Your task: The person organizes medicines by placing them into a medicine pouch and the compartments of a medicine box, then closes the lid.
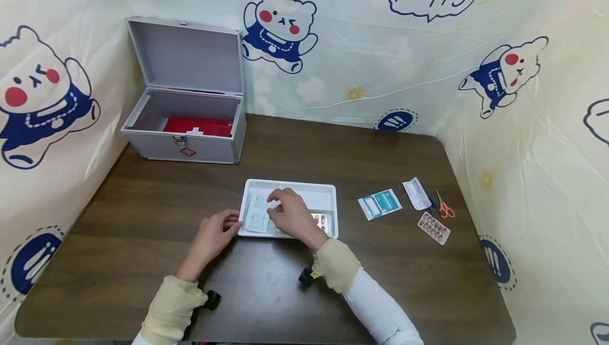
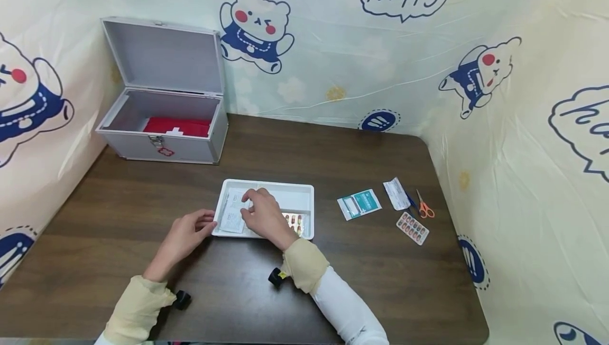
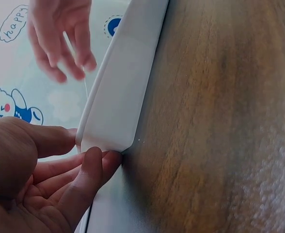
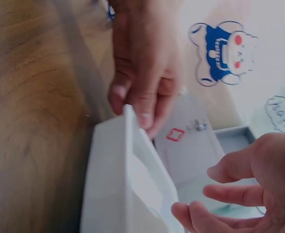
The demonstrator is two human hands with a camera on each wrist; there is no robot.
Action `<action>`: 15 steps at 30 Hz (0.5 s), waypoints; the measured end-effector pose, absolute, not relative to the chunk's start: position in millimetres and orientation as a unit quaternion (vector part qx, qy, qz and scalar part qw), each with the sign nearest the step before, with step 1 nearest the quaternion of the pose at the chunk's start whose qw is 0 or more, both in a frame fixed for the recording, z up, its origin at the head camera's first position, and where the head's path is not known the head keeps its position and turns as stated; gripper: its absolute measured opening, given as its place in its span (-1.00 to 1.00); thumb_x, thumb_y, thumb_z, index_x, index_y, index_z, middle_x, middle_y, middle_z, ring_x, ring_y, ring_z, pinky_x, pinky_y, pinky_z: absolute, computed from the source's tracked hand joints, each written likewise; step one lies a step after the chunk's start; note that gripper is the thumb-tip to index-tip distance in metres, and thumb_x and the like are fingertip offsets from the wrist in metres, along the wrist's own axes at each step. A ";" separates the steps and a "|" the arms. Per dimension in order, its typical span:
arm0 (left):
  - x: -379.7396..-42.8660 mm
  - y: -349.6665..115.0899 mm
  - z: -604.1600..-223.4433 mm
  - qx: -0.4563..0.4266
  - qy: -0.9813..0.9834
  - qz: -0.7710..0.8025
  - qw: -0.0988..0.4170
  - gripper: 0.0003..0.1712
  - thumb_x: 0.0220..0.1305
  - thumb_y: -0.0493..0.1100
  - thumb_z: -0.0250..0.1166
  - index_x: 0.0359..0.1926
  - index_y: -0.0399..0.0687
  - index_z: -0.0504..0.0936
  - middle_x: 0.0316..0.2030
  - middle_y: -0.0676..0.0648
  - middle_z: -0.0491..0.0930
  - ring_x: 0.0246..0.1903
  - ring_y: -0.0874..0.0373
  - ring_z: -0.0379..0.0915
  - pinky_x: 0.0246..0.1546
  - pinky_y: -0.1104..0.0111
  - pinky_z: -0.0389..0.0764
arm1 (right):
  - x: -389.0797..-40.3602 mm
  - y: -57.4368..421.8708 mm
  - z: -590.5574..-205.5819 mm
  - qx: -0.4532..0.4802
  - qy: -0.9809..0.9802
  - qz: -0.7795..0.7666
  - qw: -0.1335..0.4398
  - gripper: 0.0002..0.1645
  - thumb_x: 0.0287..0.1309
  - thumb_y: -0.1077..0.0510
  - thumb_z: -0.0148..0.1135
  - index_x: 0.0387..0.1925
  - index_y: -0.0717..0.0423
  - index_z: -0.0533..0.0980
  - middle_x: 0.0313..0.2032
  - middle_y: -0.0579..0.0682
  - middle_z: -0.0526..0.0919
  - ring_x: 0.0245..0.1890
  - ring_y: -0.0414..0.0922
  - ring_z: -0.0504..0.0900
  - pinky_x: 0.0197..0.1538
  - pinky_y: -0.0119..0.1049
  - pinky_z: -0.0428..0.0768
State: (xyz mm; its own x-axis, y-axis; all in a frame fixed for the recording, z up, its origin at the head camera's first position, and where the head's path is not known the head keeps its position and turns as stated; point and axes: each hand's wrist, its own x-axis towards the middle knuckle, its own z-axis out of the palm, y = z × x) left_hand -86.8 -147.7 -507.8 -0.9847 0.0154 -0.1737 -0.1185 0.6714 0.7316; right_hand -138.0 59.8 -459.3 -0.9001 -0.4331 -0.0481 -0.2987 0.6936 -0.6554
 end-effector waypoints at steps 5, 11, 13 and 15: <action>-83.9 -147.5 -509.6 -0.037 0.911 0.401 0.086 -0.59 0.39 -0.21 0.25 0.17 -0.35 0.53 0.02 -0.35 0.66 0.03 -0.20 0.63 0.08 -0.04 0.63 | -135.2 87.4 -451.9 -0.205 0.907 -0.356 0.089 -0.77 0.26 0.18 0.26 -0.06 0.13 0.60 -0.07 0.09 0.66 -0.15 -0.13 0.70 -0.02 -0.33 0.66; -83.3 -147.7 -508.5 -0.036 0.913 0.398 0.087 -0.59 0.39 -0.21 0.24 0.17 -0.35 0.54 0.01 -0.35 0.66 0.02 -0.20 0.63 0.07 -0.04 0.63 | -139.9 128.5 -450.4 -0.192 0.900 -0.387 0.049 -0.79 0.24 0.26 0.29 -0.08 0.17 0.60 -0.08 0.12 0.68 -0.08 -0.03 0.70 0.10 -0.15 0.69; -83.9 -147.8 -507.7 -0.035 0.913 0.397 0.086 -0.59 0.39 -0.21 0.24 0.17 -0.35 0.54 0.01 -0.34 0.66 0.02 -0.20 0.64 0.07 -0.04 0.63 | -144.6 143.0 -449.9 -0.180 0.906 -0.381 0.039 -0.79 0.23 0.27 0.31 -0.09 0.14 0.60 -0.09 0.09 0.68 -0.07 -0.03 0.69 0.10 -0.12 0.69; -84.5 -148.0 -507.1 -0.034 0.913 0.397 0.086 -0.59 0.39 -0.21 0.24 0.16 -0.35 0.54 0.01 -0.34 0.66 0.02 -0.19 0.64 0.07 -0.04 0.63 | -150.0 158.5 -449.4 -0.168 0.914 -0.367 0.037 -0.79 0.24 0.26 0.30 -0.08 0.12 0.59 -0.08 0.08 0.68 -0.06 -0.02 0.68 0.09 -0.09 0.69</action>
State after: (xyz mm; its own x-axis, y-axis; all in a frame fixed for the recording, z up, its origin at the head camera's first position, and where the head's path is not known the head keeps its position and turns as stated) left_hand -84.5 -148.0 -507.1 -0.9828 0.0074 -0.1845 -0.1299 0.6826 0.7191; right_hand -150.0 158.5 -449.4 -0.9406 -0.3348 0.0558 -0.2803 0.6733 -0.6842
